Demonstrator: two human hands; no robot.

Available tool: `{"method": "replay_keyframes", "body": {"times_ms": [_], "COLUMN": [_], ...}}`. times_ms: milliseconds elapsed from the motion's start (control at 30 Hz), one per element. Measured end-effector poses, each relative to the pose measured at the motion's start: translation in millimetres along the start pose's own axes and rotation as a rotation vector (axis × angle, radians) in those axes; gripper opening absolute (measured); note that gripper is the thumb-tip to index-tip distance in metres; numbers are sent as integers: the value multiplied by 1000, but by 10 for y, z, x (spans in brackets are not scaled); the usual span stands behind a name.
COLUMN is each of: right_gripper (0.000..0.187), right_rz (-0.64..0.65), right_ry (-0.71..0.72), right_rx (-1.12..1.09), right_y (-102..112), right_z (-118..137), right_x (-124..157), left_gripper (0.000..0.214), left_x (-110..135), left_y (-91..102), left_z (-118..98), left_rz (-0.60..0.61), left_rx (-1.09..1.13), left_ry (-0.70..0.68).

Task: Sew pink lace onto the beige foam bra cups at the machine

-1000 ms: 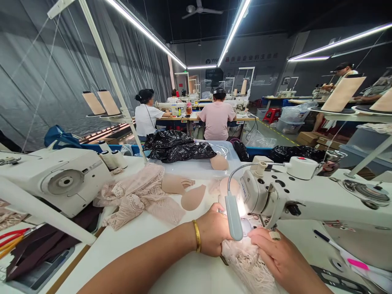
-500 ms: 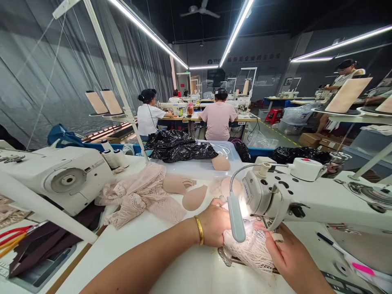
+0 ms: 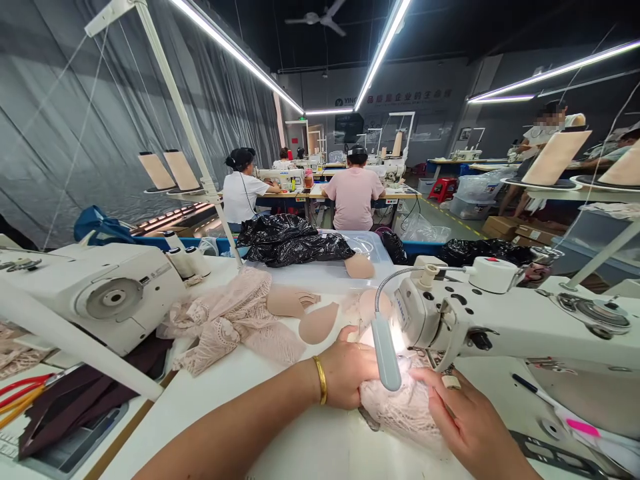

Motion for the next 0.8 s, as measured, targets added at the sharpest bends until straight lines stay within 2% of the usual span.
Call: {"method": "replay_keyframes", "body": {"times_ms": [100, 167, 233, 267, 333, 400, 533, 600, 667, 733, 800], "right_gripper": [37, 35, 20, 10, 23, 30, 30, 33, 34, 27, 33], "right_rz": [3, 50, 161, 211, 232, 176, 144, 183, 225, 254, 263], "right_ry": [137, 184, 215, 223, 207, 151, -117, -207, -203, -136, -52], "right_rx": [-1, -37, -42, -25, 24, 41, 24, 6, -53, -124, -145], "right_y": [5, -41, -158, -220, -283, -270, -228, -219, -210, -199, -198], "right_z": [180, 273, 330, 337, 295, 208, -41, -94, -63, 13, 80], "right_x": [0, -24, -49, -56, -68, -70, -22, 4, 4, -10, -19], "left_gripper": [31, 43, 58, 61, 61, 53, 17, 26, 34, 36, 36], "left_x": [26, 25, 11, 2, -5, 6, 32, 15, -18, -51, -67], "left_y": [39, 27, -18, -34, -33, 5, 92, 113, 109, 101, 128], "left_z": [-16, -13, -45, -67, -109, -134, -129, -118, -112, -112, -130], "left_rz": [-6, 20, 71, 88, 97, 82, 5, -57, -103, -122, -123], "left_rx": [-64, -123, -136, -135, -130, -107, -32, 2, 38, 51, 61], "left_ry": [130, 250, 305, 310, 297, 270, 214, 183, 158, 151, 146]}}
Point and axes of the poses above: each hand's wrist, its own x-axis away from the middle knuckle, its own y-axis out of the back of the hand, z = x × y, the point moved 8 cm from there along -x, towards the middle knuckle, and after that the axes turned 8 degrees about x, right-handed, at the moved point
